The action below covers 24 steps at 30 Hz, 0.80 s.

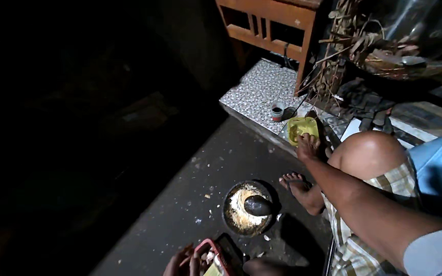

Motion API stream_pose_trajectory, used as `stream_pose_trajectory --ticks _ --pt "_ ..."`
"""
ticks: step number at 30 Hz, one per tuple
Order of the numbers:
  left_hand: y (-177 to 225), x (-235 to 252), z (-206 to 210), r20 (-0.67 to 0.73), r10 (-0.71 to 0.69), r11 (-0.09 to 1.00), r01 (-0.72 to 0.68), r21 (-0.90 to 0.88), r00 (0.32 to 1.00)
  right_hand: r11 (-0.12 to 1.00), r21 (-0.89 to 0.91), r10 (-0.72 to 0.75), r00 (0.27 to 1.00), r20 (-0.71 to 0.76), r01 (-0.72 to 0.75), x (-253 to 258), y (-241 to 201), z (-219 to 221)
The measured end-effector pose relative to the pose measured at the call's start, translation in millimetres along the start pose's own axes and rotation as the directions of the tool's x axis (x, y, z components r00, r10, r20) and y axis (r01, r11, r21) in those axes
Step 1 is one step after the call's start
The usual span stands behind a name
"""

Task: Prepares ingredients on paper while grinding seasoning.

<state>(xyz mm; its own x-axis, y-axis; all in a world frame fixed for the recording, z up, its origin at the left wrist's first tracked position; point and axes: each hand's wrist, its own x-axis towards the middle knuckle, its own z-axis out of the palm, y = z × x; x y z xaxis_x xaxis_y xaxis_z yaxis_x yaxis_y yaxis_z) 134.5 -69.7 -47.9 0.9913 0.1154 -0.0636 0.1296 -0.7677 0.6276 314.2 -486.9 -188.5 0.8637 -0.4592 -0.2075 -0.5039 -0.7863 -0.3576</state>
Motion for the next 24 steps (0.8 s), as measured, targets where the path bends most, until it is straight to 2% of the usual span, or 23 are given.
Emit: stream_pose_trajectory --ticks 6,14,20,24 --pt "0 23 3 0.048 0.045 0.999 -0.045 -0.003 0.998 0.996 -0.038 -0.082 0.997 0.013 0.083 13 3 4" --pt "0 20 3 -0.060 0.062 0.997 -0.059 0.050 0.996 0.980 0.123 -0.152 0.987 -0.061 0.158 -7 -17 -21" --pt "-6 -4 -2 -0.179 0.063 0.997 -0.055 0.051 0.982 0.855 0.378 -0.354 0.932 -0.075 0.355 -38 -28 -75" --pt "-1 -27 -12 -0.210 0.029 1.000 -0.030 -0.002 0.977 0.753 0.413 -0.519 0.848 -0.104 0.512 -53 -39 -130"
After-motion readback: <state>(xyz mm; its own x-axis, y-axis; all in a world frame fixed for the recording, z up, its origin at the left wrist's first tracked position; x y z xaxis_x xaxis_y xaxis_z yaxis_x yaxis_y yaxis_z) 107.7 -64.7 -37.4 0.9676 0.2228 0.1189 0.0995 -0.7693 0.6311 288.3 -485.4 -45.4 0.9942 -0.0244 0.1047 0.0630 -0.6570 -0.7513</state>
